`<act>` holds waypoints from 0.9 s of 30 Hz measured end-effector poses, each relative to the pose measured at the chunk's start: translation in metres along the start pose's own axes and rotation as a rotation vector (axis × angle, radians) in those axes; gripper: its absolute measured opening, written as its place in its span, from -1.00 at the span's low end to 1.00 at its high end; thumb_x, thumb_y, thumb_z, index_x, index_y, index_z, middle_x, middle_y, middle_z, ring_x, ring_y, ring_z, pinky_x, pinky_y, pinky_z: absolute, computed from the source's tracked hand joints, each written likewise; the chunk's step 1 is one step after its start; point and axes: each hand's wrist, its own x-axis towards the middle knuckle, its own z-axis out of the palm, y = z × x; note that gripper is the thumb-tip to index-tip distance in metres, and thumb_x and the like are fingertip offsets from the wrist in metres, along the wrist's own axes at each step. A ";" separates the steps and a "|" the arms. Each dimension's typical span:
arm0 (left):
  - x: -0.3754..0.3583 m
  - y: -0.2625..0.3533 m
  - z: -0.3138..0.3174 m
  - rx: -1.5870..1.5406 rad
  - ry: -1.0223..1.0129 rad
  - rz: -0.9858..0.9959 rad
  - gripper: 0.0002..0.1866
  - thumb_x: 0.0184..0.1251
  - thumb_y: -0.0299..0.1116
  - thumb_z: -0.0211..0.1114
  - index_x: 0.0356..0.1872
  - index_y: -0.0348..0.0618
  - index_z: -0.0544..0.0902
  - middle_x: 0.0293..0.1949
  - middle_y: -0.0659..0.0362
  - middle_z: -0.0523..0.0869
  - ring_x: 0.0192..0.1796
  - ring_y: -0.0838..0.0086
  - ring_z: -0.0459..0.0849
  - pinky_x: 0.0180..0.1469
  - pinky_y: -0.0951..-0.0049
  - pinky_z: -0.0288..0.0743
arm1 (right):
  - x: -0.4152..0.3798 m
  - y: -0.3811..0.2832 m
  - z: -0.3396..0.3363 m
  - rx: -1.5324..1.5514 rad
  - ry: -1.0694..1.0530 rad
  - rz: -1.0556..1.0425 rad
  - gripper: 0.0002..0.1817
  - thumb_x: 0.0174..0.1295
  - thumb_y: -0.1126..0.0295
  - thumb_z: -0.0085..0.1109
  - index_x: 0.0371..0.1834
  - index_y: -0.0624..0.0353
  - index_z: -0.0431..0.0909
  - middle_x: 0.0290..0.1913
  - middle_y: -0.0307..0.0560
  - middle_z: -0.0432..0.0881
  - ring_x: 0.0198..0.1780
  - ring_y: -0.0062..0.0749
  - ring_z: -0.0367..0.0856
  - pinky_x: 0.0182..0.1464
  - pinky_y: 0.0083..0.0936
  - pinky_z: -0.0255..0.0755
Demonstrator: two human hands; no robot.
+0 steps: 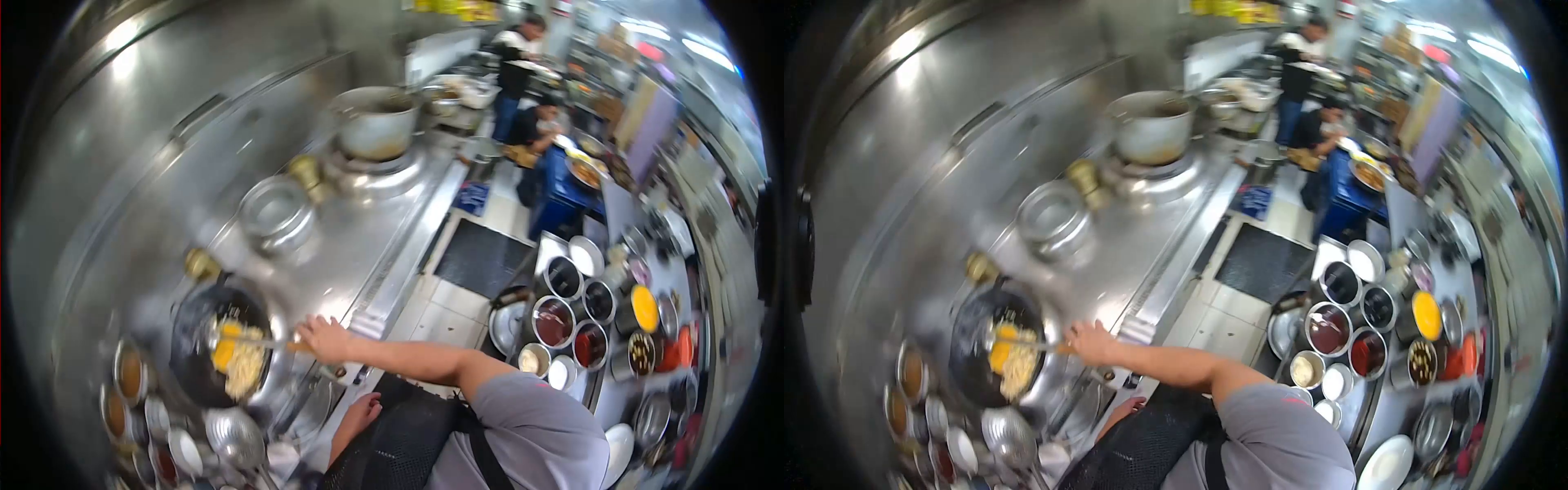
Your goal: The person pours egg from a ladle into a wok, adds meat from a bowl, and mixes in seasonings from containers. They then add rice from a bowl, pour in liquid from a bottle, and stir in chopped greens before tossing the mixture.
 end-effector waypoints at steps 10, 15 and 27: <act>-0.151 0.045 -0.071 -0.112 0.842 -0.150 -0.71 0.41 -0.38 0.20 0.09 -0.27 0.57 -0.10 -0.02 0.69 -0.12 0.20 0.69 -0.02 0.29 0.55 | 0.089 -0.053 0.071 -0.213 -0.292 0.027 -0.42 0.28 0.43 -0.05 0.39 0.30 0.15 0.21 0.33 0.44 0.08 0.12 0.64 0.06 -0.02 0.57; -0.120 0.061 -0.146 0.334 1.096 0.052 -0.66 0.30 -0.45 0.24 0.10 -0.18 0.54 0.09 -0.03 0.55 0.16 0.01 0.52 0.21 0.15 0.40 | 0.111 -0.048 0.070 0.064 -0.273 0.022 -0.61 0.38 0.19 0.04 0.17 0.16 0.40 -0.17 0.39 0.64 -0.01 0.30 0.62 0.02 0.05 0.52; -0.005 -0.002 -0.176 0.508 1.244 -0.397 -0.82 0.35 -0.22 0.23 -0.23 -0.11 0.57 -0.24 0.03 0.61 -0.10 0.09 0.56 -0.03 0.08 0.35 | 0.086 0.042 -0.003 0.179 -0.349 0.077 -0.56 0.46 0.03 -0.11 0.12 0.18 0.41 -0.22 0.44 0.64 -0.09 0.45 0.57 -0.01 0.18 0.42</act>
